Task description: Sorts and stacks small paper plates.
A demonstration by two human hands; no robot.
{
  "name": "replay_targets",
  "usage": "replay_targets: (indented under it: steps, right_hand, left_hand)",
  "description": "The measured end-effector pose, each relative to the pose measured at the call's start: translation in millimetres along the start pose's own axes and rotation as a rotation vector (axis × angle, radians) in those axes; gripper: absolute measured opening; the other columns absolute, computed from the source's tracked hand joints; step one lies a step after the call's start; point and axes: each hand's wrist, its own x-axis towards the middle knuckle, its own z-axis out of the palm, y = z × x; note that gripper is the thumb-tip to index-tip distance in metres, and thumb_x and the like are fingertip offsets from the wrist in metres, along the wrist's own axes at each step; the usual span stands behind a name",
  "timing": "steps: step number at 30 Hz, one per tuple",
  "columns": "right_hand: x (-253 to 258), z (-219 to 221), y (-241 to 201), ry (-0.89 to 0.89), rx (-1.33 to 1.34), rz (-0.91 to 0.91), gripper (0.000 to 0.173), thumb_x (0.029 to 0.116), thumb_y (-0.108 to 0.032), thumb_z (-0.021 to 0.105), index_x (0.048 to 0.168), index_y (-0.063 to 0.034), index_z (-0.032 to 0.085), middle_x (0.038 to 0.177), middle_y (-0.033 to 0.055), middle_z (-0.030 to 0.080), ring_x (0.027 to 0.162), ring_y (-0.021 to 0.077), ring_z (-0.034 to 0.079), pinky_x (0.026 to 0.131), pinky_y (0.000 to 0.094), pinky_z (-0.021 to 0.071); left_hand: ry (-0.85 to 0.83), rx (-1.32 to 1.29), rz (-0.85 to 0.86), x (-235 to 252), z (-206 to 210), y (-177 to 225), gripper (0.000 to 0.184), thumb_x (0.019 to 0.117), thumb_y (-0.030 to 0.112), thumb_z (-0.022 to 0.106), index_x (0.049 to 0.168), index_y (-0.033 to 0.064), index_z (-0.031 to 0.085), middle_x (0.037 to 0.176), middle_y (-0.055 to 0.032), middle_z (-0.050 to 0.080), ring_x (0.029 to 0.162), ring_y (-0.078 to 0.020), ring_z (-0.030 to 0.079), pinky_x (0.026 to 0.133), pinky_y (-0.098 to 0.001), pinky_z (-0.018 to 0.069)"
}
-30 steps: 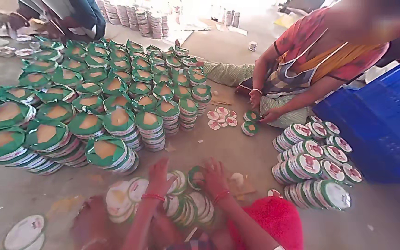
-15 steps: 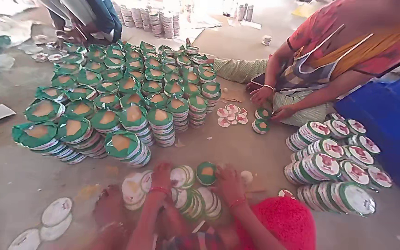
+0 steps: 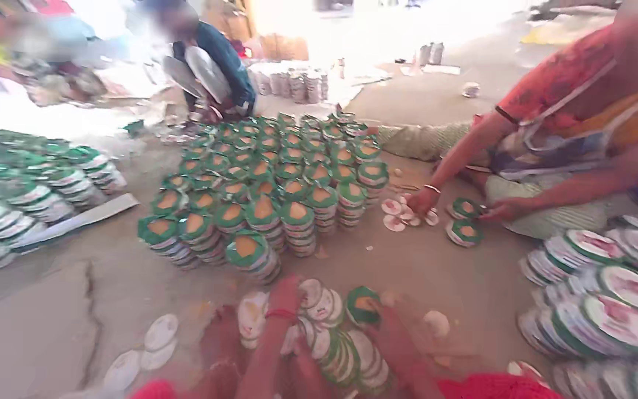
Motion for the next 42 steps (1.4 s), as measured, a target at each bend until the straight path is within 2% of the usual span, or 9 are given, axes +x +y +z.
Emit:
replay_targets:
  steps: [4,7,9,12,20,27,30,34,42]
  right_hand:
    - [12,4,-6,0.007,0.202,-0.014,0.060,0.0918,-0.025,0.072,0.143,0.0024,0.054,0.140,0.0224,0.060,0.128,0.0355,0.060,0.107,0.0503,0.0486]
    - [25,6,-18,0.020,0.493,-0.001,0.081,0.0862,-0.021,0.074,0.152,0.0065,0.036,0.148,0.0221,0.053,0.135,0.0296,0.055,0.109,0.0439,0.0486]
    - [34,5,-29,0.039,0.690,0.032,0.079,0.0850,-0.011,0.073,0.153,0.0042,0.036,0.135,0.0196,0.063,0.118,0.0212,0.066,0.098,0.0369,0.0558]
    - [43,0,-27,0.136,0.690,0.158,0.056,0.0900,0.000,0.069,0.142,0.0052,0.050,0.107,0.0192,0.071,0.090,0.0198,0.071,0.083,0.0373,0.0594]
    - [59,-7,-15,-0.027,-0.051,0.356,0.069,0.0938,-0.011,0.070,0.156,-0.0073,0.039,0.133,0.0193,0.064,0.120,0.0346,0.064,0.105,0.0506,0.0496]
    - [54,-6,-21,-0.022,-0.369,0.243,0.068,0.0933,-0.013,0.070,0.155,-0.0072,0.042,0.150,0.0194,0.052,0.137,0.0386,0.050,0.111,0.0524,0.0440]
    - [43,6,-20,-0.045,-0.411,0.121,0.055,0.0985,-0.014,0.062,0.151,-0.0030,0.047,0.152,0.0199,0.051,0.144,0.0366,0.046,0.117,0.0523,0.0370]
    - [37,30,4,-0.153,-0.373,0.101,0.060,0.1049,-0.021,0.051,0.160,-0.0069,0.033,0.163,0.0136,0.038,0.153,0.0287,0.032,0.127,0.0487,0.0201]
    - [35,36,19,-0.208,-0.431,0.011,0.061,0.1073,-0.025,0.045,0.161,-0.0022,0.026,0.168,0.0115,0.027,0.157,0.0248,0.023,0.128,0.0436,0.0160]
  left_hand:
    - [0.134,-0.030,0.189,0,-10,13,0.028,0.0958,0.016,0.068,0.119,0.0010,0.073,0.146,-0.0178,0.056,0.144,-0.0367,0.042,0.121,-0.0512,0.0312]
    - [-0.082,-0.232,0.330,-11,-22,33,0.031,0.0994,0.021,0.065,0.113,-0.0060,0.069,0.116,-0.0232,0.068,0.113,-0.0344,0.063,0.104,-0.0499,0.0465]
    - [-0.184,-0.336,0.370,-16,-17,45,0.030,0.1001,0.023,0.064,0.107,-0.0064,0.068,0.099,-0.0215,0.068,0.094,-0.0307,0.064,0.090,-0.0493,0.0500]
    - [-0.166,-0.379,0.289,-12,11,56,0.033,0.1004,0.023,0.065,0.120,-0.0037,0.068,0.112,-0.0211,0.070,0.106,-0.0306,0.068,0.100,-0.0483,0.0510]
    - [-0.106,-0.446,0.113,16,86,47,0.047,0.0955,0.021,0.071,0.136,0.0021,0.058,0.134,-0.0210,0.059,0.110,-0.0312,0.065,0.096,-0.0448,0.0529]
    - [-0.163,-0.493,0.099,21,100,55,0.043,0.0964,0.026,0.071,0.129,-0.0005,0.062,0.125,-0.0200,0.066,0.112,-0.0310,0.066,0.102,-0.0473,0.0506]
    - [-0.150,-0.520,0.103,22,102,54,0.040,0.0957,0.022,0.072,0.127,-0.0013,0.063,0.124,-0.0200,0.066,0.111,-0.0302,0.067,0.101,-0.0460,0.0513]
    - [-0.134,-0.544,0.095,23,105,51,0.040,0.0951,0.024,0.073,0.126,0.0009,0.065,0.122,-0.0178,0.068,0.110,-0.0287,0.067,0.101,-0.0463,0.0508]
    - [-0.152,-0.614,0.100,28,109,44,0.033,0.0966,0.020,0.071,0.124,0.0020,0.068,0.123,-0.0162,0.069,0.108,-0.0256,0.069,0.099,-0.0441,0.0534]
